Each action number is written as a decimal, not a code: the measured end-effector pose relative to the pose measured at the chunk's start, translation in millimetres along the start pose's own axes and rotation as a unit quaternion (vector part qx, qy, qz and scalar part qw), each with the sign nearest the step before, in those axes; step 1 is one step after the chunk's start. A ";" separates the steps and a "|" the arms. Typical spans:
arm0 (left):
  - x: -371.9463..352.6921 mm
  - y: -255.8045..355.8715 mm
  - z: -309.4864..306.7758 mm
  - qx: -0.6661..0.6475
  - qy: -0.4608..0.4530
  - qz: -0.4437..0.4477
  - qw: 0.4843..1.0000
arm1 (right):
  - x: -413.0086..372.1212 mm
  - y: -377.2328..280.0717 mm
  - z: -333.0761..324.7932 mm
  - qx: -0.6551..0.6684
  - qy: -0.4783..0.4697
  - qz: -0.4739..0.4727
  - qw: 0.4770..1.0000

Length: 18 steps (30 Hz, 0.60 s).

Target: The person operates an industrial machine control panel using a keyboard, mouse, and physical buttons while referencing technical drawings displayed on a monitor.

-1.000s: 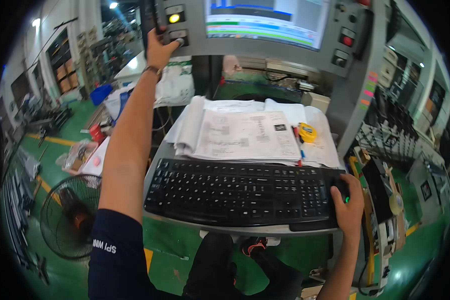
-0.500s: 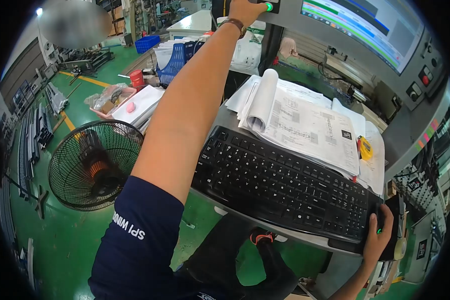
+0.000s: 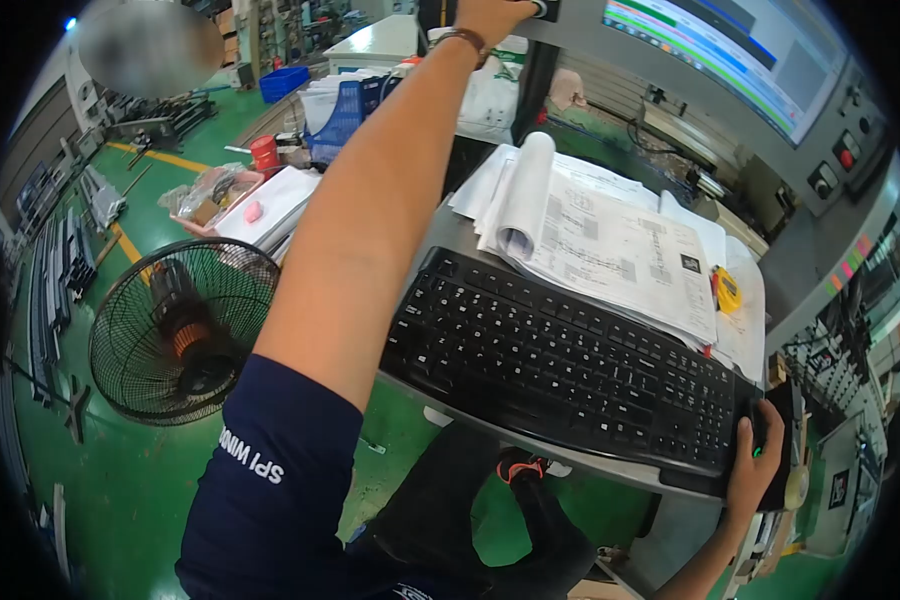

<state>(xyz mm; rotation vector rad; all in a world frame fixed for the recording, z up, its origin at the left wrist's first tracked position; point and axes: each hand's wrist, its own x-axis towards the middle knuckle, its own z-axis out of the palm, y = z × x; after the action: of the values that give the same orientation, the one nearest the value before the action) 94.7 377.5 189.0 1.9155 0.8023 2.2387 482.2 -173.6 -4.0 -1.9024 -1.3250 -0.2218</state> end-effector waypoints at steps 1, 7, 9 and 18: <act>1.0 -1.9 -0.1 -0.013 -0.008 0.006 1.000 | -0.7 -0.8 -0.5 -0.002 0.005 0.004 1.000; 1.5 2.0 -10.5 -0.034 -0.045 0.008 0.998 | -2.3 -14.5 -1.1 -0.008 0.020 -0.019 1.000; -0.5 4.4 -15.1 -0.048 -0.057 0.000 0.997 | -2.3 -16.1 -1.4 -0.005 0.024 -0.023 0.999; 19.7 -43.7 -8.2 -0.079 -0.100 0.042 0.991 | -2.4 -14.6 -1.8 0.014 0.091 -0.028 0.995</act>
<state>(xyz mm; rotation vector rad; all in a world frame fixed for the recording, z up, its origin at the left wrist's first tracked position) 71.3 420.1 186.8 2.0875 0.5104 2.0405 469.2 -174.5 3.2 -1.7787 -1.2534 -0.3929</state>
